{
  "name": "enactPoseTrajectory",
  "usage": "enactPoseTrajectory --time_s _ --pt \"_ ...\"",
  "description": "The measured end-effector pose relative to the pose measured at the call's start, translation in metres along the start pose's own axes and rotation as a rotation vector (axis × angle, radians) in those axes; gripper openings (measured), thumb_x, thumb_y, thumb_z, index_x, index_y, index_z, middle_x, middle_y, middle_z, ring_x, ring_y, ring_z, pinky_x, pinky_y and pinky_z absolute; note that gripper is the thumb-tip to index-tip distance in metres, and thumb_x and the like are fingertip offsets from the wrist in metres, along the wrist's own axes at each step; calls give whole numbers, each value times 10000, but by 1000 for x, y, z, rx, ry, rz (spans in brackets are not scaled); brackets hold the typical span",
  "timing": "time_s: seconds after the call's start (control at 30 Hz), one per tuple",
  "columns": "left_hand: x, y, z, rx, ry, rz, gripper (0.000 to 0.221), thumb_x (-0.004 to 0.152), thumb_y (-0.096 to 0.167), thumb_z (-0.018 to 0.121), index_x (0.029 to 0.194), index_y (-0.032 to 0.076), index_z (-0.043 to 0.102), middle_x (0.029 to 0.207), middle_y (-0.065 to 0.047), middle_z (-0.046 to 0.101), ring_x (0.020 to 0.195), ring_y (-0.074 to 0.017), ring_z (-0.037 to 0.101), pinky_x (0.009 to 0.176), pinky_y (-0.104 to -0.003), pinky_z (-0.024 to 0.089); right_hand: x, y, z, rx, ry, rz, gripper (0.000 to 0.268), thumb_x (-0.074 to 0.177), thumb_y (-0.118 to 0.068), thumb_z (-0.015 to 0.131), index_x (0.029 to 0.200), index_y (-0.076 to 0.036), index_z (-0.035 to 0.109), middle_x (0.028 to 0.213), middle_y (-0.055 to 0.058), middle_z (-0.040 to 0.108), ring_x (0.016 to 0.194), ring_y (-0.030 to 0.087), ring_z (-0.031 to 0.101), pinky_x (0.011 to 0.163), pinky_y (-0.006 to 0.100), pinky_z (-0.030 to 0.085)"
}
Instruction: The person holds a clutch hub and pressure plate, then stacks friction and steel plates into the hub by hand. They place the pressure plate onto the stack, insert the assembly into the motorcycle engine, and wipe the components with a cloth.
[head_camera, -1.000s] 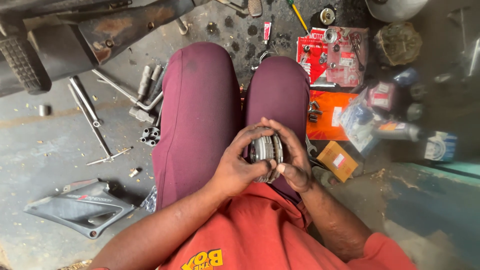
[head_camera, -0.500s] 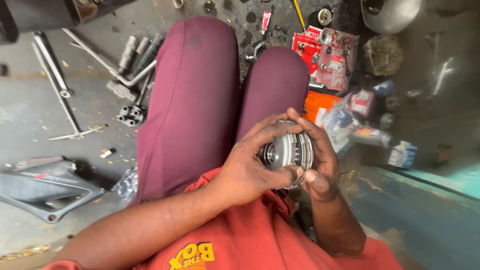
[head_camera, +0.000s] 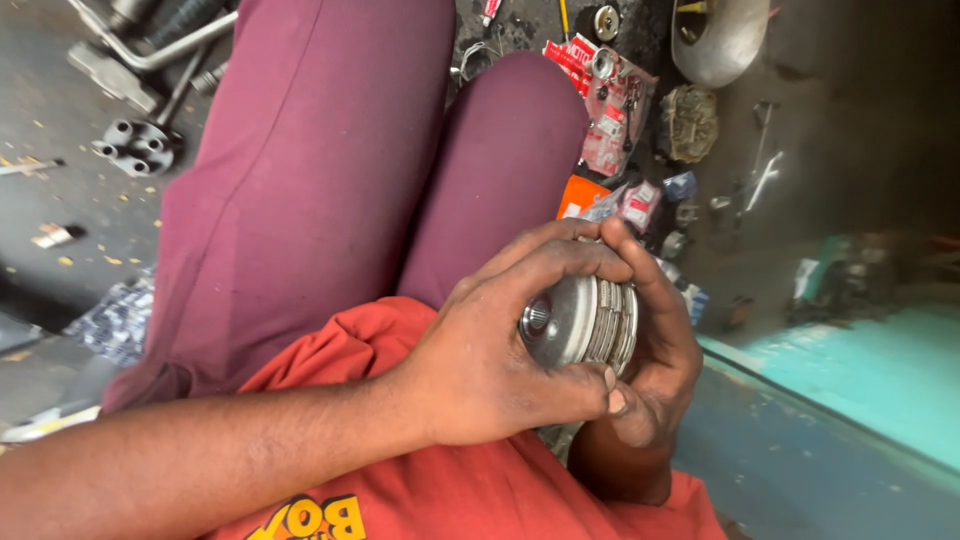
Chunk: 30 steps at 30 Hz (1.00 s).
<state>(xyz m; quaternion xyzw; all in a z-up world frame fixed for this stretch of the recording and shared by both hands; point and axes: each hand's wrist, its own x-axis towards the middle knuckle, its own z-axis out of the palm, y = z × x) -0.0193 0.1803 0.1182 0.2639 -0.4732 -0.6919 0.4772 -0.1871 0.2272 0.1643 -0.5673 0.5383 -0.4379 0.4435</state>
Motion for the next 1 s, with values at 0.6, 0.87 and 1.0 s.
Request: enactPoseTrajectory --time_s 0.6,0.87,1.0 --pt "-6 -1 13 18 59 94 736 805 433 862 1413 99 616 1556 -185 548 1556 -340 499 1279 -454 428 -9 3 12 225 193 -9 801 884 -407 785 1516 -2 505 1549 162 501 1452 281 463 1318 500 355" --pt "-7 2 14 91 21 137 674 817 391 844 1383 94 629 1549 -115 581 1596 -307 416 1299 -464 359 -18 12 24 264 215 -71 883 885 -576 807 1530 -67 484 1572 106 507 1437 244 452 1274 526 369" --pt "-8 -2 14 82 22 152 637 848 394 826 1378 101 628 1528 -92 573 1601 -278 409 1332 -450 360 -16 10 36 289 298 -77 873 924 -582 804 1543 -70 465 1516 117 487 1446 235 426 1283 494 334"
